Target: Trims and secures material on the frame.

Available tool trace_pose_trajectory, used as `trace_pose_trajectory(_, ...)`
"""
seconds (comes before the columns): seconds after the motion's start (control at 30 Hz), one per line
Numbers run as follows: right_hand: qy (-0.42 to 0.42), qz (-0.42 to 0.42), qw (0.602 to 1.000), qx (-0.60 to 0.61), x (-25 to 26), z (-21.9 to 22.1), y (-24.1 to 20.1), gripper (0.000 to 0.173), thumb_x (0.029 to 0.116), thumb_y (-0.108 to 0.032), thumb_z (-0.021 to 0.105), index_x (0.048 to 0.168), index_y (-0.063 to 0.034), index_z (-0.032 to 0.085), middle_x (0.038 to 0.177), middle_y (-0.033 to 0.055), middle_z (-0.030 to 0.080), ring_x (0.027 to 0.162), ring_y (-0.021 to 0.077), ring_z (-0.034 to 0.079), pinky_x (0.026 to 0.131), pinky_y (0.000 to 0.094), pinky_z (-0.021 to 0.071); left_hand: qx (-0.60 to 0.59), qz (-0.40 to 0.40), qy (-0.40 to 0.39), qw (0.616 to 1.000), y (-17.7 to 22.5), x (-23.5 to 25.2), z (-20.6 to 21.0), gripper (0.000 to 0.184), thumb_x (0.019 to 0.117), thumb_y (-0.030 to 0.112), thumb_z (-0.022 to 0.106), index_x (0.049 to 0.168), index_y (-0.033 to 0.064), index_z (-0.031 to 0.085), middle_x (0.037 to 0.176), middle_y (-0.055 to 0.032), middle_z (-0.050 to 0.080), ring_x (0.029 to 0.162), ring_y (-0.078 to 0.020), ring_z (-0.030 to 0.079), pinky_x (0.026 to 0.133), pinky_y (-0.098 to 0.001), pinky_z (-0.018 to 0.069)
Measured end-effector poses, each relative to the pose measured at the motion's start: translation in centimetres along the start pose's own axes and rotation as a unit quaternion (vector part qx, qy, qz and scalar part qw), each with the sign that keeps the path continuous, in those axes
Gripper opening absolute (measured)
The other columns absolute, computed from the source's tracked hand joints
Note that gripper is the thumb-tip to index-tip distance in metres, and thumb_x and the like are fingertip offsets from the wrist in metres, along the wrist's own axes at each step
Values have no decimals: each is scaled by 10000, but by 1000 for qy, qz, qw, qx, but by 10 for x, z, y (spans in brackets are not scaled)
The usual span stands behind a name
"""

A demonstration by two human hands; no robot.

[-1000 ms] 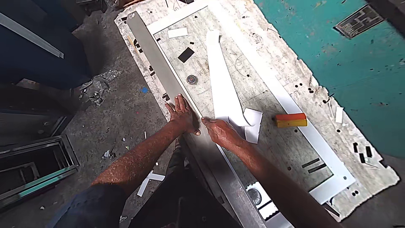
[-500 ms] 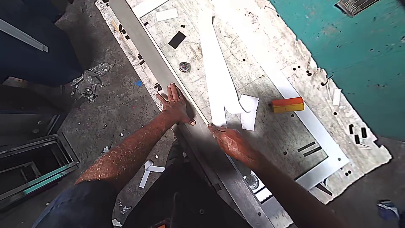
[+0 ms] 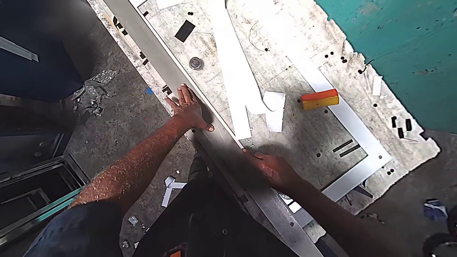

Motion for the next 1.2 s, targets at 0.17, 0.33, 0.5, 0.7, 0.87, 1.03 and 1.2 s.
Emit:
trace_pose_trajectory(0.17,91,101,991,10,-42,-3,-16,420,1061,-278,468,1414,-126,639,771,127,715,549,307,670,460,465,530,10,-1,0,1000,0,-1,-3,1742,434,875,810,1604,-47,-93,1649,-303,-242,1559,-470,-126,1139,-809,11)
trace_pose_trajectory(0.33,65,227,971,30,-142,23,-64,265,1000,-335,538,991,-155,732,836,71,734,578,266,704,428,450,536,18,1,7,1000,1,0,-1,1744,431,869,816,1606,-37,-100,1653,-299,-235,1563,-462,-117,1140,-808,58)
trace_pose_trajectory(0.5,35,320,946,20,-207,47,-80,285,1003,-276,589,1191,-103,716,1174,125,753,643,337,739,490,517,578,31,-6,8,999,0,-1,-4,1727,441,895,789,1607,-51,-66,1658,-306,-206,1561,-479,-94,1141,-806,54)
trace_pose_trajectory(0.7,26,351,934,53,-221,64,-89,225,1059,-178,529,1196,-51,656,1342,129,686,974,315,768,682,474,629,18,39,40,998,-12,21,14,1707,436,830,847,1580,-120,7,1618,-391,-197,1520,-592,-25,1095,-859,101)
trace_pose_trajectory(0.87,31,351,932,87,-218,70,-84,251,1092,-223,475,1155,-45,640,1340,145,679,915,327,766,641,473,613,63,9,35,997,-26,39,17,1717,434,881,801,1586,-97,-14,1634,-380,-144,1527,-563,43,1075,-845,185)
trace_pose_trajectory(1.03,4,352,933,74,-220,68,-84,250,1087,-200,466,1164,-30,633,1345,161,672,816,348,760,574,477,586,54,16,56,997,-20,33,22,1729,420,864,820,1595,-76,-31,1644,-374,-105,1525,-564,74,1093,-835,167)
trace_pose_trajectory(1.2,-4,357,932,61,-211,63,-84,321,1021,-169,589,1298,-12,625,1065,223,729,662,398,717,542,532,572,14,41,41,998,36,-60,41,1615,522,843,809,1599,-89,48,1646,-358,-154,1540,-546,-39,1124,-830,68)
Point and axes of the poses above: each hand's wrist, its own x-axis towards the middle knuckle, its own z-axis out of the palm, y = z × x, the point moved 3 cm from there along x, towards the middle knuckle
